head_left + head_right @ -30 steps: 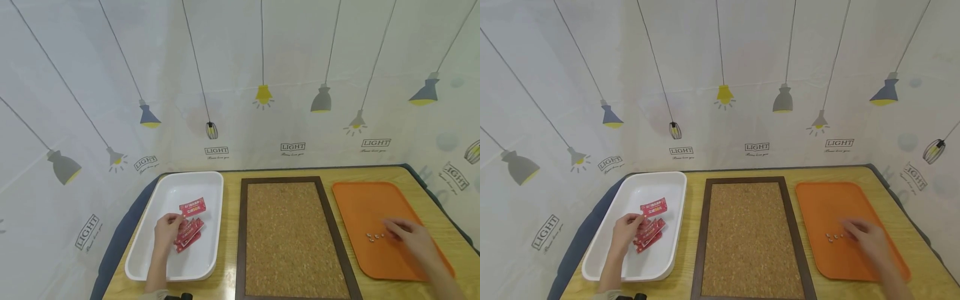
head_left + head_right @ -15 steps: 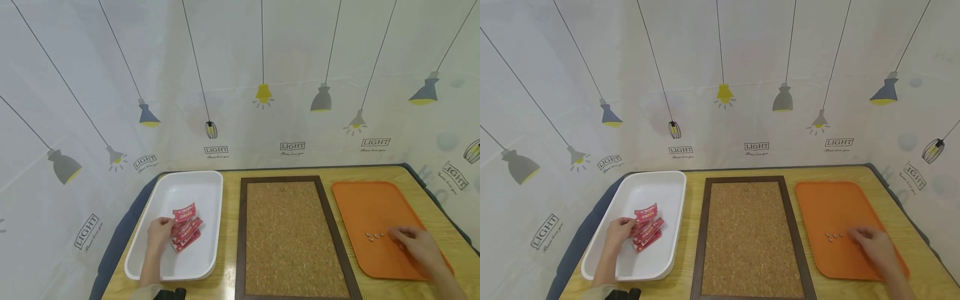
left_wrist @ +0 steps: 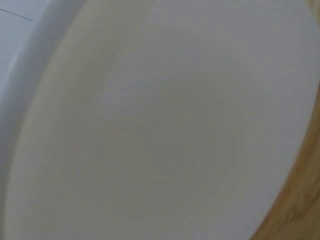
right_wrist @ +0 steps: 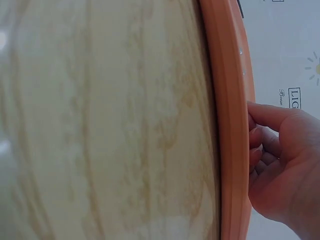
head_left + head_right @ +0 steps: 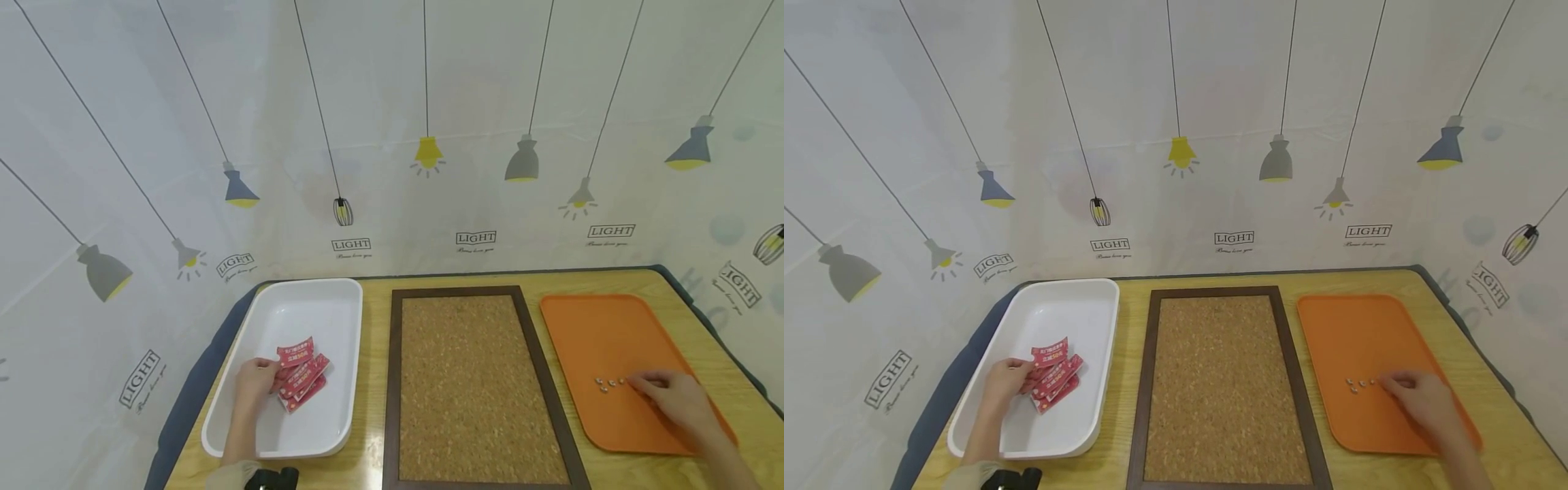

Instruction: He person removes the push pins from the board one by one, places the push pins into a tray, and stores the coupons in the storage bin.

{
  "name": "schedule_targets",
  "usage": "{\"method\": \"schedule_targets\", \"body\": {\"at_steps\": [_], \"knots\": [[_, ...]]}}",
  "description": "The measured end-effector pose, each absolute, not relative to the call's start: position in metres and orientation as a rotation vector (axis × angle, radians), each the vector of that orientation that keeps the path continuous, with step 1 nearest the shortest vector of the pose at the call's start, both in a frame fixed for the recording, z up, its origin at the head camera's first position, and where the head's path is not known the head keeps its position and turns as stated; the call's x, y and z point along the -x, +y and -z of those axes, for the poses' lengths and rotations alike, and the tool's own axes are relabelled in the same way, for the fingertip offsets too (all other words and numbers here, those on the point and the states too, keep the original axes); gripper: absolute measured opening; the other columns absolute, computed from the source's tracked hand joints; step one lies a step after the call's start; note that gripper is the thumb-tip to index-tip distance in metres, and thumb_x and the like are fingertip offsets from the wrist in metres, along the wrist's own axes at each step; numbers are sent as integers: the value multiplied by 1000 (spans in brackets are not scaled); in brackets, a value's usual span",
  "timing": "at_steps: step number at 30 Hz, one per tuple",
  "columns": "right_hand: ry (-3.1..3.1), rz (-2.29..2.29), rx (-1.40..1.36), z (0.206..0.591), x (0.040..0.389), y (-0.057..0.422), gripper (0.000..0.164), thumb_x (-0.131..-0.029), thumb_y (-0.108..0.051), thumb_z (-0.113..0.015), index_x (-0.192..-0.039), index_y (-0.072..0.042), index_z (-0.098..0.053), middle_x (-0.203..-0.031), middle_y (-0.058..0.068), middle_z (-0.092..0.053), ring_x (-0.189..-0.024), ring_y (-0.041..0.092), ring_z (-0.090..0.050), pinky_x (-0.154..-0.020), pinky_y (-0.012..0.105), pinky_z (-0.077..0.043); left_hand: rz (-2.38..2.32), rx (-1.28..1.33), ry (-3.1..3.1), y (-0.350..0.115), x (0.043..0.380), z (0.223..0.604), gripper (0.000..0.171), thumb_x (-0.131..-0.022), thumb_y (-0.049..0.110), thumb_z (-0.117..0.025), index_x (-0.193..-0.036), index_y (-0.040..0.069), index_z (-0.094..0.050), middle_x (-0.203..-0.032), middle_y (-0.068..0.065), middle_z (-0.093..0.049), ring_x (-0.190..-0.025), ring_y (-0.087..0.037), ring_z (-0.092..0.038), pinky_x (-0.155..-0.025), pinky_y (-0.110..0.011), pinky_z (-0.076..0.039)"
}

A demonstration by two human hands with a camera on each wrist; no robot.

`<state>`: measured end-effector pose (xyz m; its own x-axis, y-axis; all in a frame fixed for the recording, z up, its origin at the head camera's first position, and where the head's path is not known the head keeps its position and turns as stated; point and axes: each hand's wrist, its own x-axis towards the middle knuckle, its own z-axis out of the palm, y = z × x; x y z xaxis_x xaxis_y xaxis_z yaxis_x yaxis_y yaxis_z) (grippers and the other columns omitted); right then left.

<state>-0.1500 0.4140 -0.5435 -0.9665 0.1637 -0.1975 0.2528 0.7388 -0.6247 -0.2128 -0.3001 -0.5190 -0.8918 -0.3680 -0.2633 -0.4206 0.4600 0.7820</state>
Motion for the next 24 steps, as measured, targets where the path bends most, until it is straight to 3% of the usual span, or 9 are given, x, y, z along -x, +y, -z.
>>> {"method": "schedule_targets", "body": {"at_steps": [6,10,15,21,24], "knots": [[2859,968,-311,546,151,415,61,-98,-46,-63,-111,13,-68,-105,26,-70,-90,33,-65,-69,34,-50,-1447,707,2612,-302,213,521,30,-99,8,-53,-114,-18,-55,-84,-21,-67,-64,-14,-63,-58,-25,-52],[2872,963,-302,547,152,416,60,-97,-46,-64,-110,12,-68,-103,24,-71,-90,34,-66,-70,36,-51,-1477,706,2579,-305,213,524,31,-99,8,-52,-114,-19,-53,-81,-19,-67,-62,-13,-63,-58,-25,-53],[2874,983,-305,547,150,415,61,-97,-47,-65,-111,12,-68,-102,22,-71,-88,30,-66,-68,32,-50,-1473,714,2550,-307,212,524,31,-100,9,-51,-115,-18,-53,-81,-18,-68,-62,-12,-64,-58,-25,-54],[2828,1055,-327,544,148,412,62,-98,-45,-64,-114,15,-65,-95,14,-72,-77,11,-62,-63,26,-50,-1431,723,2575,-310,211,522,31,-101,11,-53,-116,-17,-53,-80,-17,-68,-62,-13,-64,-58,-25,-52],[2769,1113,-346,543,147,413,63,-99,-44,-62,-117,15,-63,-93,9,-72,-73,8,-61,-62,26,-50,-1411,716,2601,-311,211,522,33,-101,12,-52,-117,-17,-53,-80,-17,-67,-62,-14,-63,-58,-25,-51]]}}
